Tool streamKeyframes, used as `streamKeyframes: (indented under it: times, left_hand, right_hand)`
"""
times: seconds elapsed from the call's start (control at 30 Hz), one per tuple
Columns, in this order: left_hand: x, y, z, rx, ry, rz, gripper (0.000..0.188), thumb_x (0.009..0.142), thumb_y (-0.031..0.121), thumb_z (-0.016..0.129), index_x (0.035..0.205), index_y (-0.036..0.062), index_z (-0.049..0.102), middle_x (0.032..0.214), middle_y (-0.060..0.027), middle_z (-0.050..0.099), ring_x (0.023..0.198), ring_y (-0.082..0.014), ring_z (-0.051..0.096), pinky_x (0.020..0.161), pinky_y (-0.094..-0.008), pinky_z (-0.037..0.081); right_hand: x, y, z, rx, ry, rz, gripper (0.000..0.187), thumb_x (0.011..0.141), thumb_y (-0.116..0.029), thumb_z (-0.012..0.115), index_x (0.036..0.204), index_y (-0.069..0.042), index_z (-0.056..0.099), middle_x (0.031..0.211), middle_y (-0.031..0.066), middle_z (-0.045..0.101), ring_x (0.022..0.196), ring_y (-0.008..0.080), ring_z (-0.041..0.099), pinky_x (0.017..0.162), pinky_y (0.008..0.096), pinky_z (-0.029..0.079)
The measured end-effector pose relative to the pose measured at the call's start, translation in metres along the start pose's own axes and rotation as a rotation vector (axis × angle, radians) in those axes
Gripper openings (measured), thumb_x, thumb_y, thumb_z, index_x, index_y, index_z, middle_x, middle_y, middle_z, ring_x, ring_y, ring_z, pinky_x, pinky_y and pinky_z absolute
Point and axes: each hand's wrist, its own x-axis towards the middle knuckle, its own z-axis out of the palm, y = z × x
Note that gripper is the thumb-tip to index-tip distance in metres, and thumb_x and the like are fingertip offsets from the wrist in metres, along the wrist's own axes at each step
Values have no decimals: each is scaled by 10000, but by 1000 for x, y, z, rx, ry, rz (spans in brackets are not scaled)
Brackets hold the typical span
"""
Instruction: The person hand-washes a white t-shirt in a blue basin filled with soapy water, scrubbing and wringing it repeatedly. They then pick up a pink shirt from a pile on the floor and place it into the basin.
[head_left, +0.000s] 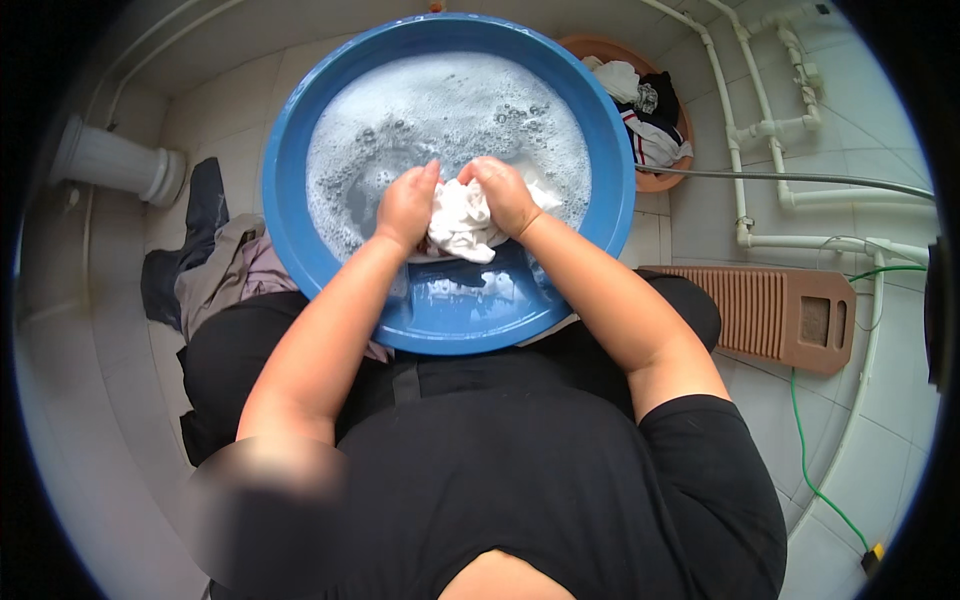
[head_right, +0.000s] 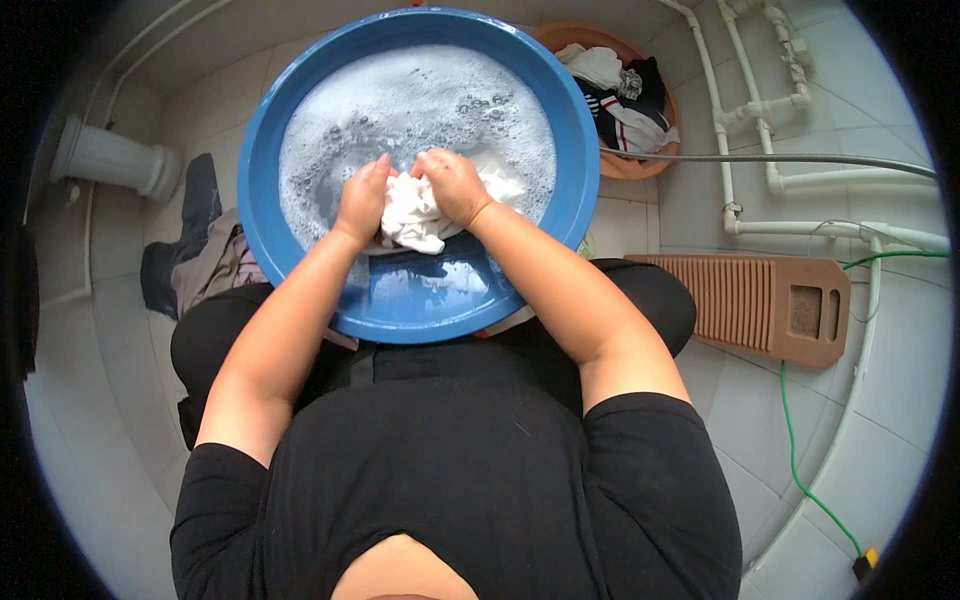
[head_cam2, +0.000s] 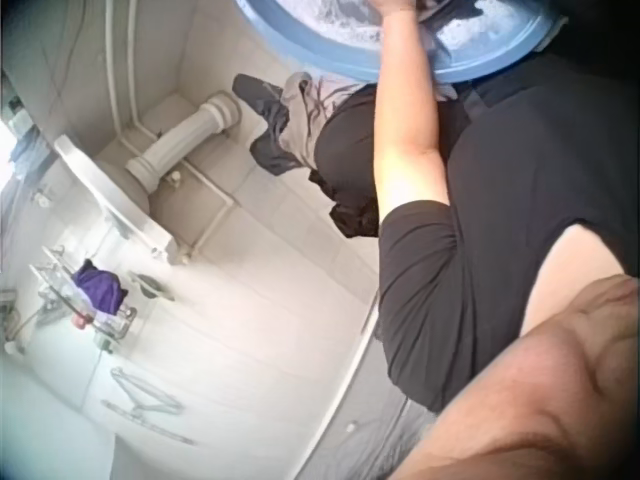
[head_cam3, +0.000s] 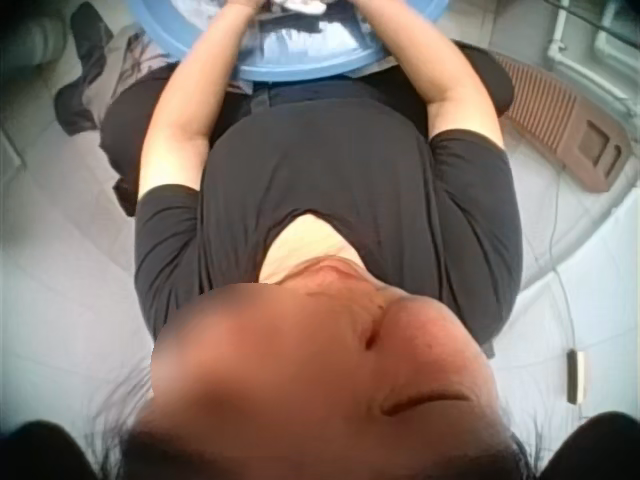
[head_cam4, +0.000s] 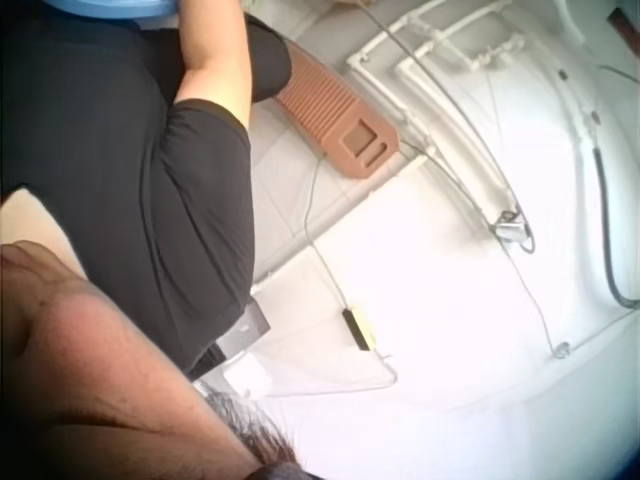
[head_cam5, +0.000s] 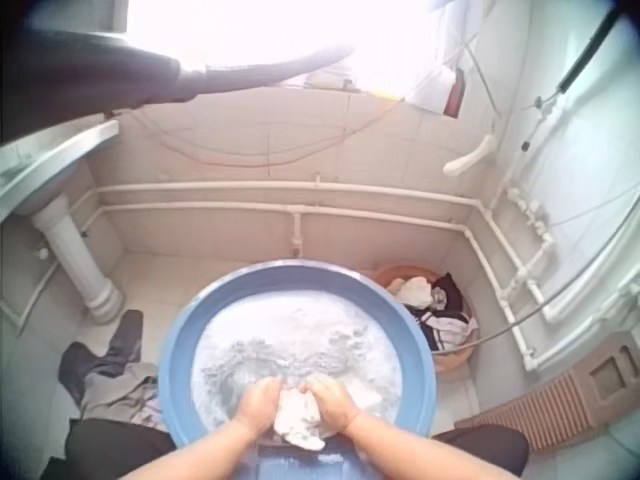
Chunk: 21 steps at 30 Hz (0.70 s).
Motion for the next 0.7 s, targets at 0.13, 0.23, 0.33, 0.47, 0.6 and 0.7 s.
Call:
streamKeyframes:
  times: [0.13,0.23,0.33,0.47,0.6,0.7]
  left_hand:
    - [-9,21,-36,-221,21,-168,513,677,377,762,929,-25,569,866,-125,606,791,-168,579,715,-288,471]
    - [-17,28,-69,-198,106,-107,513,666,245,775,1005,-44,521,922,-140,589,838,-180,585,745,-277,482]
    - [-9,18,-88,-177,227,-44,475,711,235,728,1051,-26,523,1025,-167,571,924,-228,584,795,-319,479]
    - [-13,14,-85,693,235,180,499,737,274,683,1150,43,523,1184,-180,505,1098,-303,502,927,-357,404]
    - [-25,16,-69,685,-133,86,650,754,311,666,1322,150,393,1069,-152,586,981,-293,576,835,-369,447]
    - [-23,14,-67,722,-98,4,458,786,341,609,1190,164,487,953,-134,626,895,-298,602,767,-390,458]
  right_hand:
    - [-4,6,-29,253,84,191,333,897,-334,430,923,-54,609,959,64,601,835,164,547,778,273,431]
    - [-19,-18,-67,-298,44,297,415,842,-351,542,1085,-14,566,1028,116,595,934,220,568,839,315,435]
    - [-21,-20,-88,-743,-110,367,521,781,-353,612,1176,-24,522,1131,169,568,1028,269,558,864,340,440]
    - [-20,0,-83,-769,-122,331,626,724,-346,651,1239,-32,485,1185,194,540,1081,296,538,905,350,425]
    - [-8,-3,-72,-743,-150,461,539,691,-328,672,1128,-29,570,1021,186,620,965,276,598,851,341,446]
    - [2,-13,-73,-624,-3,381,388,676,-311,688,942,-33,644,866,143,657,815,219,627,759,318,472]
